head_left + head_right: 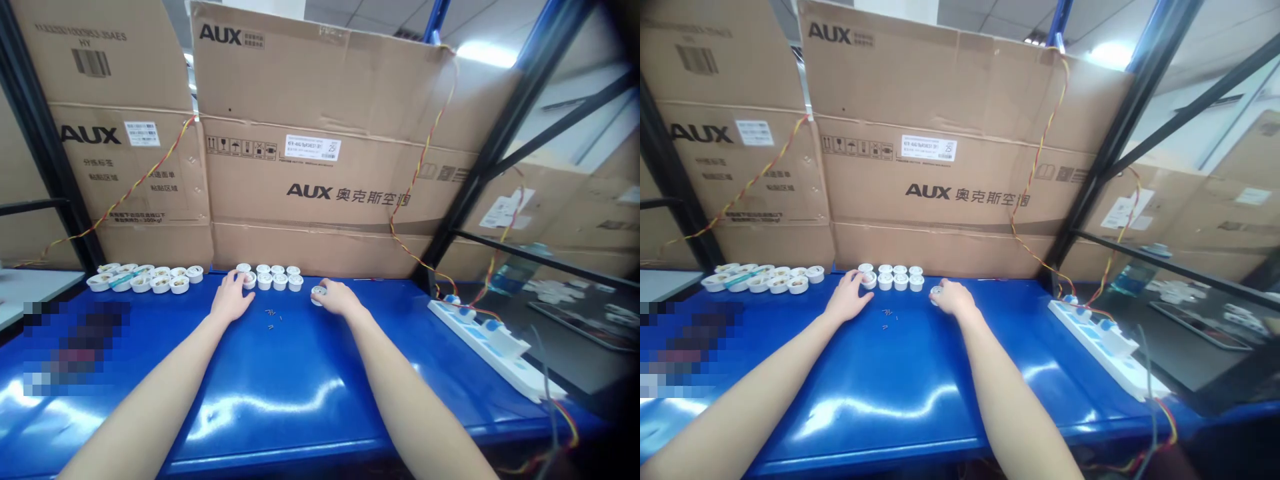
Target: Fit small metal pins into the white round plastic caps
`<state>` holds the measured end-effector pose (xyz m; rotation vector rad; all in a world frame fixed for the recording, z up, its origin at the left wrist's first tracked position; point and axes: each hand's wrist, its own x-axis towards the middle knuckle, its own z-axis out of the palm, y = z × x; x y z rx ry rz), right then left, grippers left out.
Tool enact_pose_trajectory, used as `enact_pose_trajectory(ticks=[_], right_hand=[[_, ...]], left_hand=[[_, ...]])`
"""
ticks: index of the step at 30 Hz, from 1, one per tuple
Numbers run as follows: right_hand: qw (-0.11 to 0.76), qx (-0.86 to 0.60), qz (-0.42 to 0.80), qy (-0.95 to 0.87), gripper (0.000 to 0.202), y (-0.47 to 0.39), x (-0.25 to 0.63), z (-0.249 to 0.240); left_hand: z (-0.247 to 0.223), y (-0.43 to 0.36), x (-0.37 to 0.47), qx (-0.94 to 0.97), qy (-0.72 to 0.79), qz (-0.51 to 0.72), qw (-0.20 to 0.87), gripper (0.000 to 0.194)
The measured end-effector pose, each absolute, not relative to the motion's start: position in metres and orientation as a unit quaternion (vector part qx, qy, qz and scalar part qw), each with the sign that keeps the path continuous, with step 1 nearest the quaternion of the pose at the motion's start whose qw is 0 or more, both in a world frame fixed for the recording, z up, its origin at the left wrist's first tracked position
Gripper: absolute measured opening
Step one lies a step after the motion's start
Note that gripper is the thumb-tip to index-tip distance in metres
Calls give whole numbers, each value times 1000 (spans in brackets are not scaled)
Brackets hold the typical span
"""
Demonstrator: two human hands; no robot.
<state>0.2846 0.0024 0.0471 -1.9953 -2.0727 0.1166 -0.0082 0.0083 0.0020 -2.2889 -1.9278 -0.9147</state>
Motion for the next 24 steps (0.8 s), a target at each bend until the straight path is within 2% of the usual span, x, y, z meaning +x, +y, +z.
enact_pose_trajectory(ticks=[2,4,7,9,11,19,24], right_hand=[[148,-705,-23,-693,55,-1,286,53],[196,-669,-64,-715,49,-6,280,59],[203,-537,41,-818,24,-13,262,60],[156,-438,131,-876,20,-16,250,54],[136,-391,168,-894,22,-16,241,45],[162,-392,162,-891,17,-8,233,25],[170,-382,171,-892,14,-11,231,25]], left_hand=[[5,6,-8,-721,-621,-307,-5,21],[8,3,-8,-710,-631,-311,-27,17],[9,0,-7,-696,-643,-316,-58,19],[9,-1,-6,-697,-633,-327,-75,23],[10,-2,-4,-713,-607,-337,-93,25],[12,-9,1,-783,-501,-338,-146,30],[13,-12,3,-819,-448,-349,-84,46]])
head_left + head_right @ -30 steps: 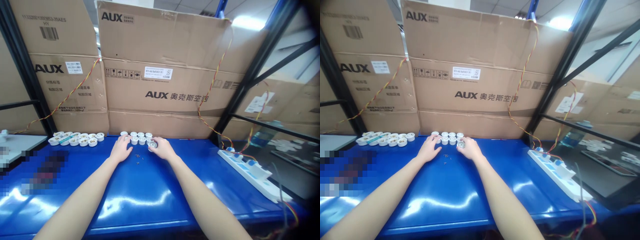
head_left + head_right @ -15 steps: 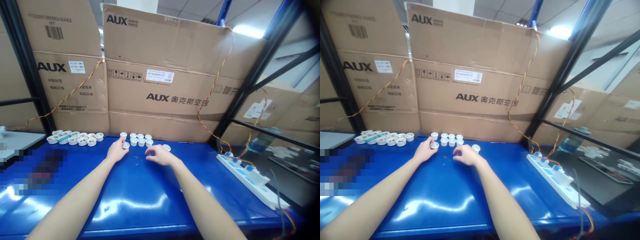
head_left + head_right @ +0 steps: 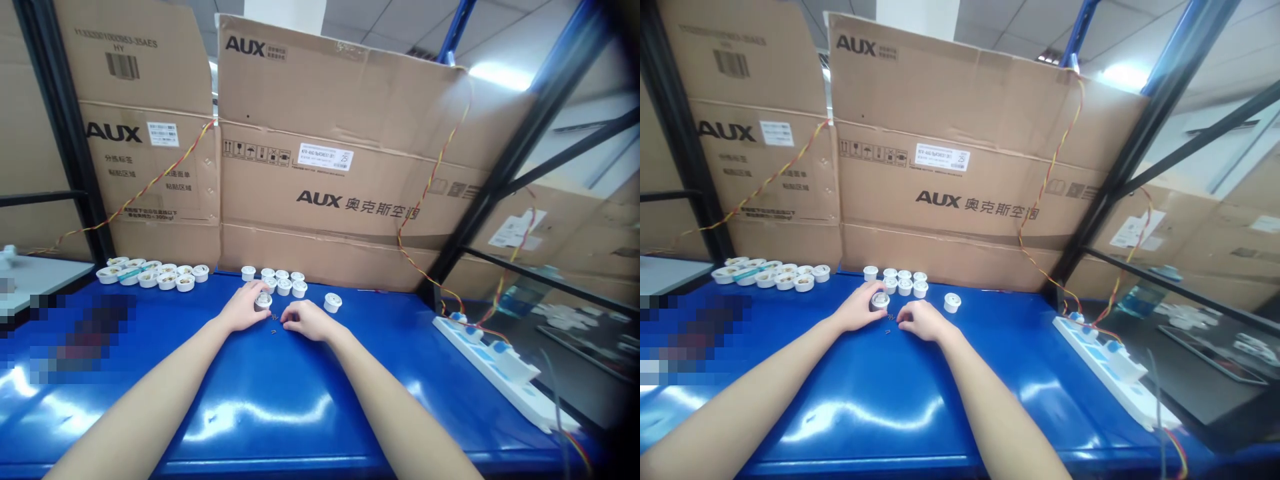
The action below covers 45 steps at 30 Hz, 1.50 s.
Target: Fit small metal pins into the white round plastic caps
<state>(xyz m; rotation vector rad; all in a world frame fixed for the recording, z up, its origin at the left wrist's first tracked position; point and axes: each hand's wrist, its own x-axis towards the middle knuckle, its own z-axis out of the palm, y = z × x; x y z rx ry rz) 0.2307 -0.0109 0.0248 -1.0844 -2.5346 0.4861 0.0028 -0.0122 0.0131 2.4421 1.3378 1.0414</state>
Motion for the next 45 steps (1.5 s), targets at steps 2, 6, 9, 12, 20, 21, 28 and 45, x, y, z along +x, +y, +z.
enact_pose_trajectory(ticks=[2,6,9,12,20,21,28,45], right_hand=[[175,-389,182,-886,9,-12,230,25],[246,-386,210,-864,8,-14,231,29],[317,-399,252,-823,15,-15,230,33],[330,-396,303,-802,21,-14,227,33],[348,-398,341,-777,22,-12,222,25],[346,-400,335,-780,22,-12,221,25],[337,-431,183,-817,20,-14,220,21],[343,-429,60,-833,14,-28,216,40]], left_hand=[[18,-16,6,833,428,348,31,45],[28,-25,19,884,347,311,-40,28],[30,-30,27,899,322,293,-54,16],[27,-29,29,889,336,305,-62,16],[21,-26,27,853,387,350,-28,15],[22,-26,27,854,387,347,-20,14],[16,-19,21,801,469,372,8,21],[14,-22,24,822,381,409,109,52]])
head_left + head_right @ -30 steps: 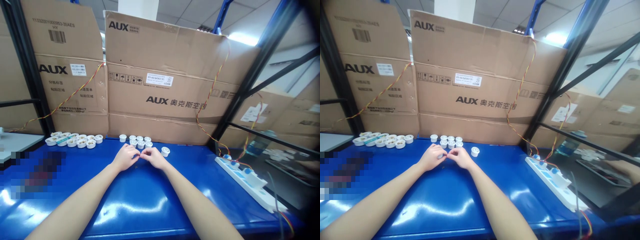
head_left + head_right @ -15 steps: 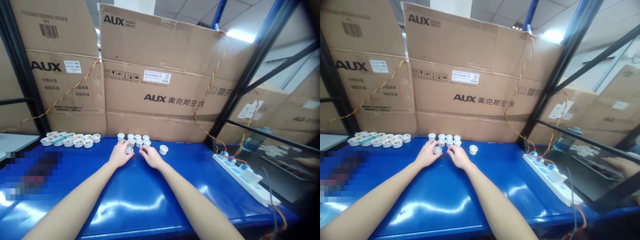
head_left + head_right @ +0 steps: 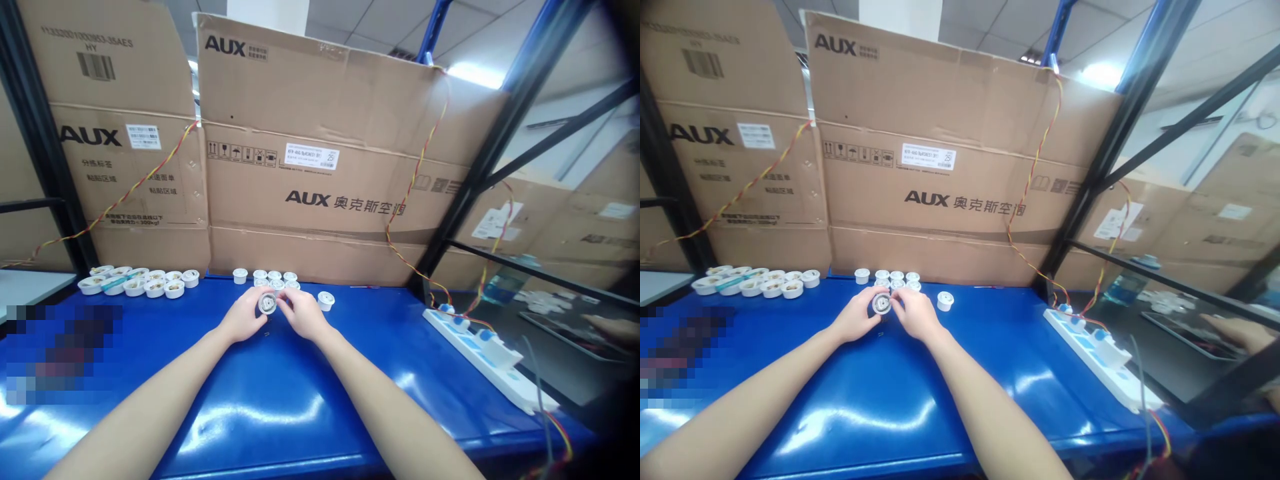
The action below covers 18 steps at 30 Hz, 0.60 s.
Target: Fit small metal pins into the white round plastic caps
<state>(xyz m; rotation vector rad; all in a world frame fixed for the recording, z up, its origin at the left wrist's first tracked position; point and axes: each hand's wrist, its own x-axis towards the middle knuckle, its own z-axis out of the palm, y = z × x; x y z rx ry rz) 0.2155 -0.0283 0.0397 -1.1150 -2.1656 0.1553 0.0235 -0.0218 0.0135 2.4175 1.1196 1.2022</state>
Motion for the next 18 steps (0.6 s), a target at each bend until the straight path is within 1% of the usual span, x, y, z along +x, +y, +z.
enact_pose_trajectory(ticks=[5,9,13,16,18], right_hand=[[340,-420,52,-840,14,-32,214,42],[313,-428,52,-846,13,-32,213,42],[293,-436,40,-850,13,-32,213,44],[303,-432,45,-848,13,-32,214,44],[330,-416,63,-845,13,-31,215,43]], left_hand=[[15,-26,26,827,375,407,100,53],[17,-28,25,832,371,400,96,53],[20,-30,25,838,373,385,102,44],[21,-31,27,826,378,400,120,37],[22,-32,28,818,373,410,154,35]])
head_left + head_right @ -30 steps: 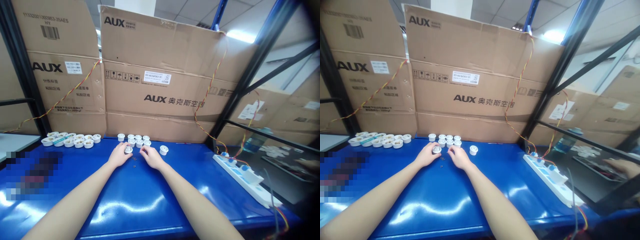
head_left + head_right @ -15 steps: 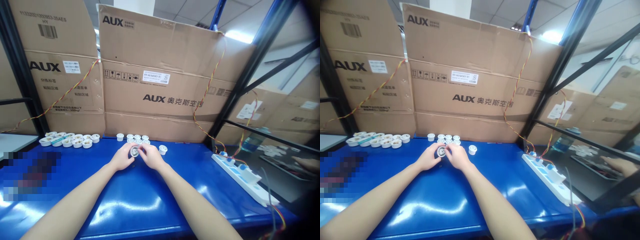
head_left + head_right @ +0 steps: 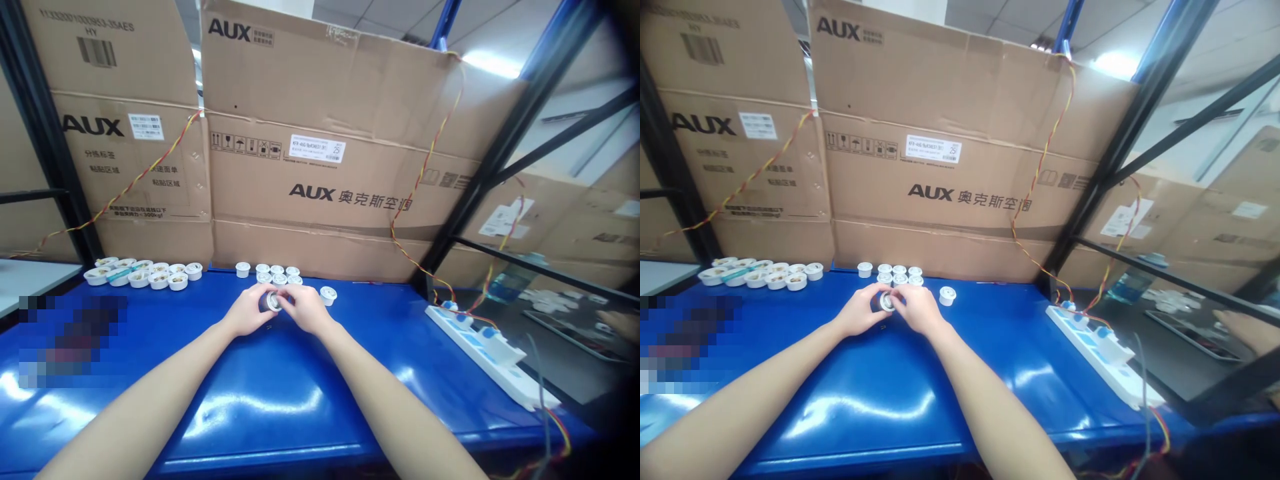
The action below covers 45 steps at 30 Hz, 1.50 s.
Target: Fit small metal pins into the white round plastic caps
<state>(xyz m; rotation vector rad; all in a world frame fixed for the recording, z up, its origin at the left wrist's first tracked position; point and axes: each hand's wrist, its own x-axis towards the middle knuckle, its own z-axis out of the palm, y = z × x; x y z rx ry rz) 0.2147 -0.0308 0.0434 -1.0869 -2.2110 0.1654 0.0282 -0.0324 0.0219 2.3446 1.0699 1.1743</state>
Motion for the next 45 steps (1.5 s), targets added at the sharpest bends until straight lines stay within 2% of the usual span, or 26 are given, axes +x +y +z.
enact_pose_trajectory(ticks=[5,13,24,30,42,45], right_hand=[[403,-357,111,-835,13,-29,216,42],[412,-318,105,-847,14,-32,221,46],[413,-305,82,-854,14,-31,223,44],[421,-289,63,-857,16,-30,224,43],[408,-283,30,-868,16,-29,225,44],[399,-287,48,-870,21,-33,226,48]], left_hand=[[22,-32,30,800,317,438,261,38],[21,-31,30,770,279,457,347,41],[19,-31,30,764,272,461,362,41],[20,-31,29,754,267,468,375,57],[19,-31,28,753,276,466,374,59],[19,-30,28,754,272,471,368,59]])
